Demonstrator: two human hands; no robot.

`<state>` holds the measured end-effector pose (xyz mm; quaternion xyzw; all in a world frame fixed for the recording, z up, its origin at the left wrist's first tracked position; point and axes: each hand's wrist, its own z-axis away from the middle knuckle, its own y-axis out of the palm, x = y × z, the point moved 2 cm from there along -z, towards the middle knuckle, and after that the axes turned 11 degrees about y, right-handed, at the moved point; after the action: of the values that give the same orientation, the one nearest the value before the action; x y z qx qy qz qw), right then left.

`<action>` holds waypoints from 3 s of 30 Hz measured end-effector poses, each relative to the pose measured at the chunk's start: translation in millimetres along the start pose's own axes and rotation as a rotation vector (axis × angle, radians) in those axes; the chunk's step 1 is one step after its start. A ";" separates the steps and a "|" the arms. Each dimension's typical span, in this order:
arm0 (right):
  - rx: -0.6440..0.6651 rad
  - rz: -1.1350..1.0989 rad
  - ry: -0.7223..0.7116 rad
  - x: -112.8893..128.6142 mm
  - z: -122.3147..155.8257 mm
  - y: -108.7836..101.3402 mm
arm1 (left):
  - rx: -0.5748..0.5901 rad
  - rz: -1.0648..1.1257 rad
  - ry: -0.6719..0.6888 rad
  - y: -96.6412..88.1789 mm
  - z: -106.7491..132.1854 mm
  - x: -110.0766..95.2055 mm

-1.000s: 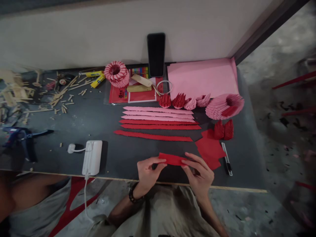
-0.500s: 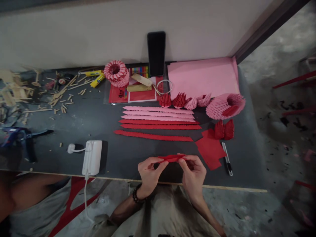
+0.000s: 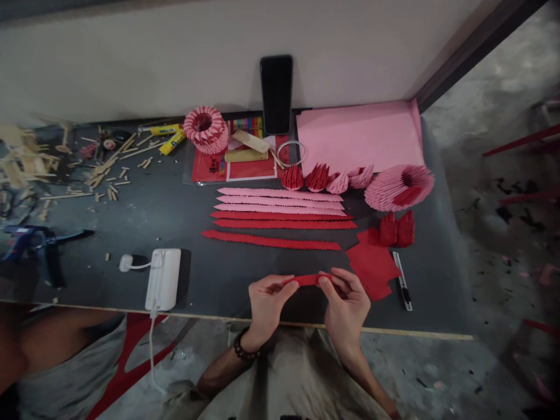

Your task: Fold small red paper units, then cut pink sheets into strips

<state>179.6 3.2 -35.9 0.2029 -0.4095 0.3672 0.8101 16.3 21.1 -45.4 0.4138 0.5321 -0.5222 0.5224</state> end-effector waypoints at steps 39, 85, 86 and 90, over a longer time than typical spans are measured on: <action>0.299 0.056 0.019 5.2 4.6 16.2 | -0.138 0.254 -0.159 -19.6 2.0 -42.0; 0.208 0.186 0.011 -6.6 18.4 31.8 | 0.087 0.304 -0.180 0.7 -15.0 -36.2; 0.214 0.189 0.008 -6.1 18.3 30.1 | 0.138 0.311 -0.211 1.0 -14.8 -35.5; 0.339 0.284 -0.058 -6.0 16.8 14.5 | 0.193 0.336 -0.282 0.0 -13.4 -34.1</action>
<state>157.6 -0.5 -30.6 0.2868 -0.3894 0.5354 0.6925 18.4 37.9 -13.0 0.4676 0.3252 -0.5288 0.6293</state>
